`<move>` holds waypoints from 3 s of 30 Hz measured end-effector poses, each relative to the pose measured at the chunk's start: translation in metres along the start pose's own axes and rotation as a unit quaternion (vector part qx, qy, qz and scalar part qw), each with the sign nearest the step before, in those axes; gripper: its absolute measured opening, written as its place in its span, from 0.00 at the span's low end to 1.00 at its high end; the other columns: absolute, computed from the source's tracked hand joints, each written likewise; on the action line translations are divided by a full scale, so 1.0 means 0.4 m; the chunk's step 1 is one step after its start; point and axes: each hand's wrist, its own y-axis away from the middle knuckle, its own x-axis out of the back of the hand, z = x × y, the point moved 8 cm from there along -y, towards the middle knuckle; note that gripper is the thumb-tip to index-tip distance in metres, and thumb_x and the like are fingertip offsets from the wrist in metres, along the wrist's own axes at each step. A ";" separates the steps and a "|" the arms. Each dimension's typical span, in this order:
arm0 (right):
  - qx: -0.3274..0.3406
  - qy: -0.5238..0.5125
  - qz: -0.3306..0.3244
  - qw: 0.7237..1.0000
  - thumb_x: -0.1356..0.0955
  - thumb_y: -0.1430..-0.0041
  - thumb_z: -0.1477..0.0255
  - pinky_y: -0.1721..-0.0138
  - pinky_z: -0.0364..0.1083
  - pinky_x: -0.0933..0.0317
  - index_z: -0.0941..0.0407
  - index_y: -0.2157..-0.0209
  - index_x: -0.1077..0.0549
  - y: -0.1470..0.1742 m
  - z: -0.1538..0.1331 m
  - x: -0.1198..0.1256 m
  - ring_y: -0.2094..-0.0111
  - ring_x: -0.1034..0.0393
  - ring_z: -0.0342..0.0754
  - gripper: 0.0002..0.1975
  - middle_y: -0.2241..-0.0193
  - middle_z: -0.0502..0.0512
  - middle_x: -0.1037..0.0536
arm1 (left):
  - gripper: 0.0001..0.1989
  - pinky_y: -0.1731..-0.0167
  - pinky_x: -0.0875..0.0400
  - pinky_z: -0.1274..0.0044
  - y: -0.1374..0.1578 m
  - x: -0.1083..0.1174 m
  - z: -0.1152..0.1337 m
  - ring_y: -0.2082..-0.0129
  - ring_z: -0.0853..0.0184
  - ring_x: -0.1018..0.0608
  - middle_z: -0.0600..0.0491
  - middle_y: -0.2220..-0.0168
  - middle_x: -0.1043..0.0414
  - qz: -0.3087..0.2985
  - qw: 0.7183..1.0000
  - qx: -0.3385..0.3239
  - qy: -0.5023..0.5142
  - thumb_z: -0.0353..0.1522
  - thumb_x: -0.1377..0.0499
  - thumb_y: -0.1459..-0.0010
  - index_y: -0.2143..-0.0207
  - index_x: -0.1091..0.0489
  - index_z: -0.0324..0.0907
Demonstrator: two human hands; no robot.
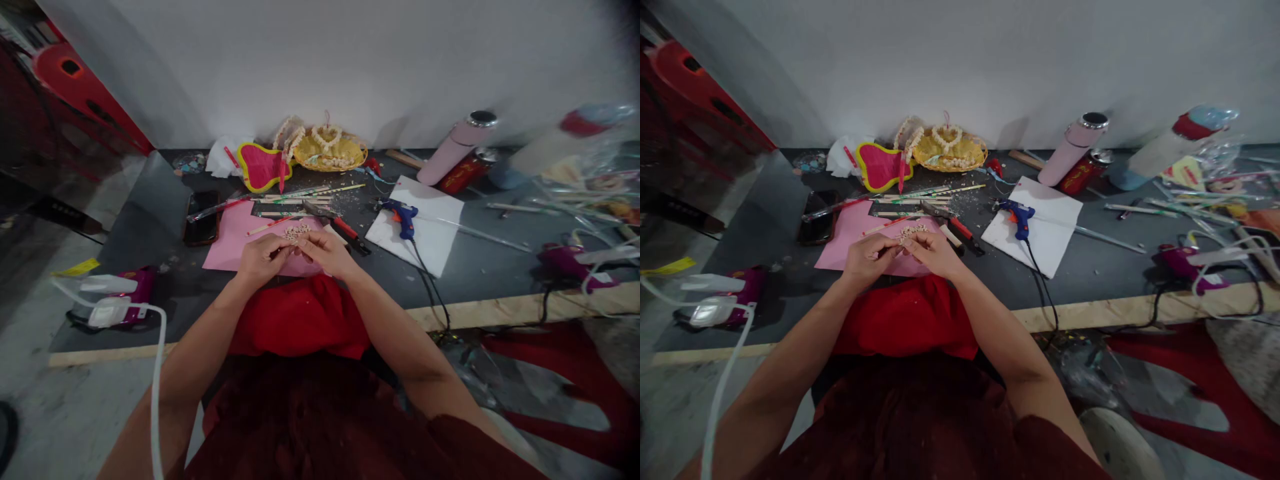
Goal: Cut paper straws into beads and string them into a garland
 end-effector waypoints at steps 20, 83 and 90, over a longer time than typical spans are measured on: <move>-0.026 0.003 0.073 0.997 0.34 0.42 0.59 0.76 0.40 0.45 0.57 0.73 0.29 0.001 0.022 0.023 0.79 0.40 0.38 0.15 0.78 0.47 0.30 | 0.07 0.72 0.31 0.80 0.007 -0.003 0.013 0.74 0.72 0.25 0.51 0.70 0.23 0.051 0.999 -0.004 0.000 0.29 0.43 0.44 0.65 0.26 0.39; 0.035 0.048 0.093 0.994 0.34 0.42 0.57 0.74 0.41 0.45 0.55 0.69 0.30 0.002 -0.008 0.006 0.75 0.42 0.40 0.15 0.77 0.47 0.34 | 0.08 0.76 0.28 0.81 0.009 -0.011 -0.037 0.79 0.74 0.25 0.53 0.72 0.22 0.047 0.973 0.118 0.194 0.34 0.40 0.44 0.64 0.24 0.41; 0.035 0.051 0.091 0.994 0.34 0.42 0.58 0.74 0.41 0.46 0.55 0.68 0.30 0.003 -0.011 0.005 0.75 0.42 0.41 0.14 0.77 0.48 0.34 | 0.08 0.73 0.28 0.80 0.009 -0.008 -0.032 0.75 0.72 0.23 0.52 0.69 0.22 0.035 0.981 0.104 0.157 0.33 0.40 0.44 0.63 0.24 0.41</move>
